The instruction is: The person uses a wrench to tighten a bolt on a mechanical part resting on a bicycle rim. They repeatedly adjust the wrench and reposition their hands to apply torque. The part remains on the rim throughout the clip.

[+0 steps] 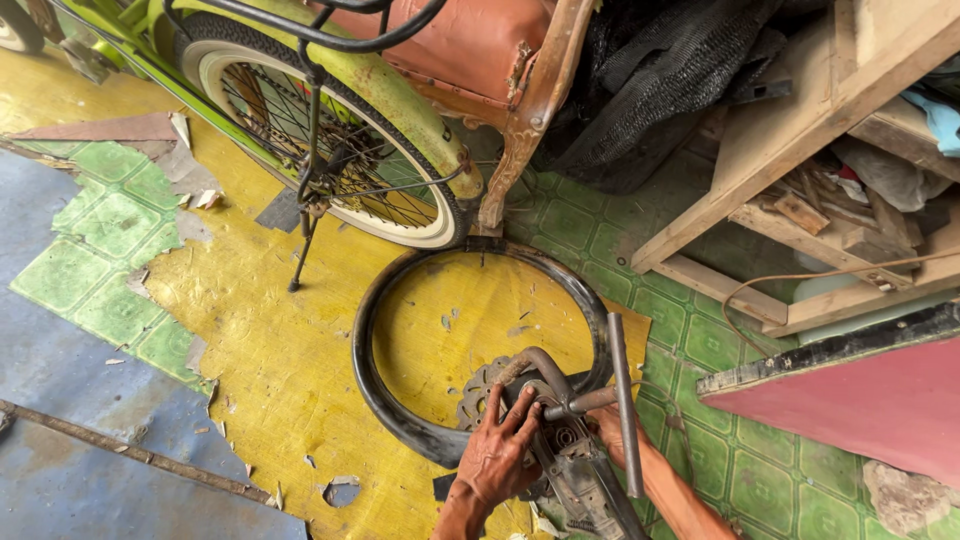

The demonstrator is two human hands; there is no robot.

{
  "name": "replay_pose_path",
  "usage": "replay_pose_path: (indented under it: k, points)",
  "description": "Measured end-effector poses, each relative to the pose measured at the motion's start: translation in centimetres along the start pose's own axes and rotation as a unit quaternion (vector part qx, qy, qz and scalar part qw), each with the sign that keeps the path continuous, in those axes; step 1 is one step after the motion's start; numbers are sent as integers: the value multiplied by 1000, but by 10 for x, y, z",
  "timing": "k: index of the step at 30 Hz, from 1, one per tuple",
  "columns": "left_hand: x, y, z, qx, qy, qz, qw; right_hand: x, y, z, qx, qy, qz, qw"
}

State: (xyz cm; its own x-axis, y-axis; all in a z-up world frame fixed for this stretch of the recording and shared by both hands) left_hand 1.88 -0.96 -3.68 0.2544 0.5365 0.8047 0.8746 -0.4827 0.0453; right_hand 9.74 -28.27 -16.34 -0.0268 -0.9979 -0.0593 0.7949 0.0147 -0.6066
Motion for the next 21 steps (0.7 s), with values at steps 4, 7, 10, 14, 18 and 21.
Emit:
replay_pose_path:
  k: [4,7,10,14,18,21]
  points:
    - [-2,-1,1,-8,0,-19,1000,-5,4,3,75,-57,25,995]
    - [-3,0,0,3,-2,-16,1000,-4,5,2,103,-83,36,991]
    - [-2,-1,0,10,-4,-10,1000,-5,2,-1,87,-92,30,991]
    - [1,-2,-5,8,0,-18,1000,-19,-17,22,102,-214,-18,971]
    - [5,-2,-5,18,0,6,1000,-34,-74,94,-1,-517,-66,853]
    - [4,-1,-3,21,-2,18,1000,-58,-143,176,243,-485,-120,832]
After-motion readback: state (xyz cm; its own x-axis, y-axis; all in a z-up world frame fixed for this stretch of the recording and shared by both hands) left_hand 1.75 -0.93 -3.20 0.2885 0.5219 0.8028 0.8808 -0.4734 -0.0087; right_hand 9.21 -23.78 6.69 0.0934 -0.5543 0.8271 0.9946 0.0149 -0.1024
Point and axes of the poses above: each hand's wrist, its own y-axis towards the middle knuckle, its own x-axis out of the back of the hand, z = x × y, the point moved 4 cm from there along y, towards the middle knuckle, and after that the axes turned 7 degrees about -x, right-handed, at the moved point
